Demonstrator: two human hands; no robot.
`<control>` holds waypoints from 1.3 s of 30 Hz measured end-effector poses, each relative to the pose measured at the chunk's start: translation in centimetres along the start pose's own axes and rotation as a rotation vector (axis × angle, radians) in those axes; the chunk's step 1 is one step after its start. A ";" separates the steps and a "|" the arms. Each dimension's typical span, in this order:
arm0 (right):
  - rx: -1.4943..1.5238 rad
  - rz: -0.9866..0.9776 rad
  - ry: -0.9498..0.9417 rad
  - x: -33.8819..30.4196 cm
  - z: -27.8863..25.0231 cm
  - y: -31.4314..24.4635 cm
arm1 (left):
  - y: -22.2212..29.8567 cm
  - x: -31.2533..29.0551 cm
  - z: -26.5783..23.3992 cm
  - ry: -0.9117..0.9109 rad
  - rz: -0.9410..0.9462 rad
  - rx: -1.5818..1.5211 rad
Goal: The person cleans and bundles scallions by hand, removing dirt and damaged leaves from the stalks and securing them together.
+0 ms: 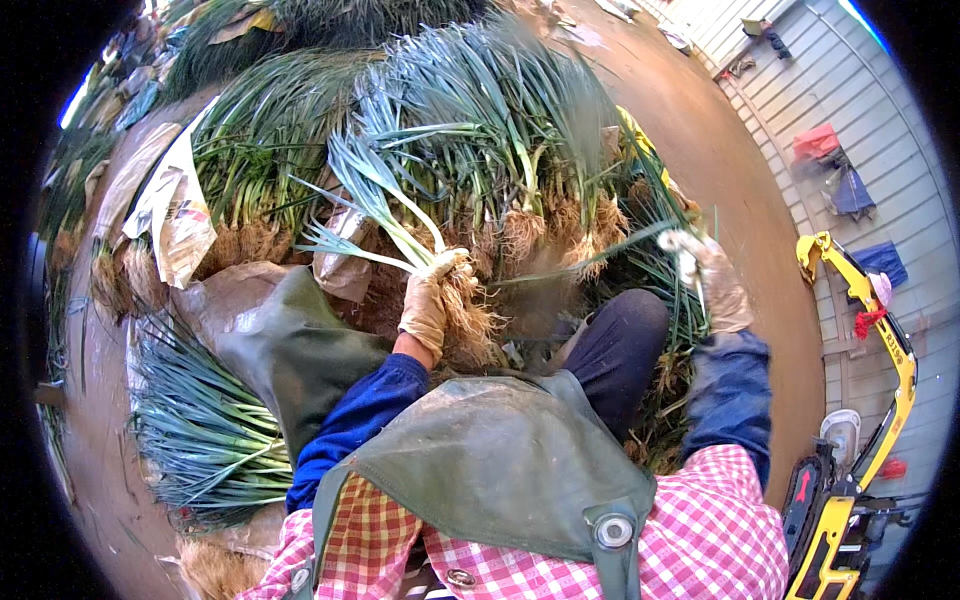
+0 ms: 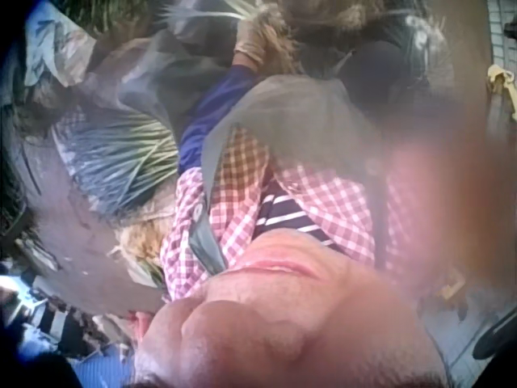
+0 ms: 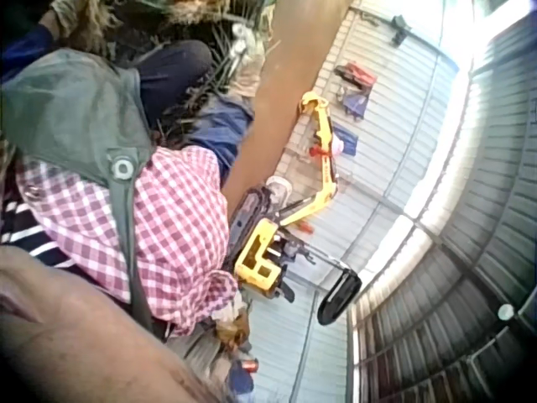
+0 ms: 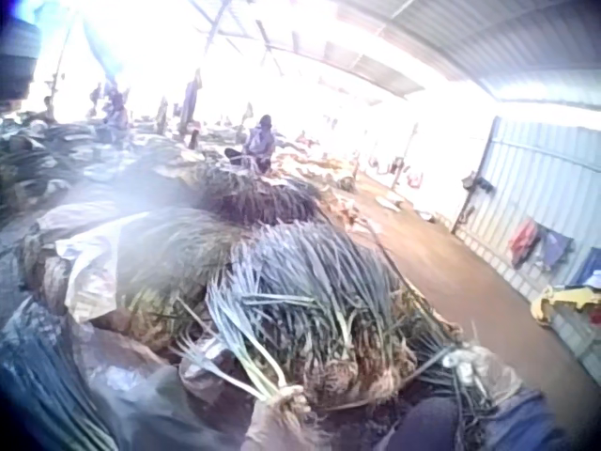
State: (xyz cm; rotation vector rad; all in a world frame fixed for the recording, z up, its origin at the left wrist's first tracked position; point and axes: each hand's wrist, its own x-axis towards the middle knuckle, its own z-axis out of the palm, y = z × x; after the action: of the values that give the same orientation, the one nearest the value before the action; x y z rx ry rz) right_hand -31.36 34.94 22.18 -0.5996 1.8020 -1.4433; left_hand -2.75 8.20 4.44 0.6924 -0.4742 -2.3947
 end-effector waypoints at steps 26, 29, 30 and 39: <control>0.358 0.245 -0.486 16.7 26.5 13.5 | -1.4 0.1 -0.7 -0.083 -0.041 -0.074; -0.374 0.096 -0.417 16.8 26.9 12.3 | -1.8 0.4 -1.3 0.026 -0.037 0.045; -0.703 0.218 -0.374 15.9 28.9 9.9 | -1.4 0.6 -2.5 0.078 -0.030 0.081; -1.348 -0.770 -0.196 12.6 28.4 11.1 | -2.8 2.1 -3.0 0.221 0.017 0.225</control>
State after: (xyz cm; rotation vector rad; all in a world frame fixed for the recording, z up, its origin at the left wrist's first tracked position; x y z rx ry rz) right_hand -15.97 10.89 5.61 -2.1636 2.2998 -0.2535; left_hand -3.69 8.51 -0.10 1.0346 -0.6580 -2.2351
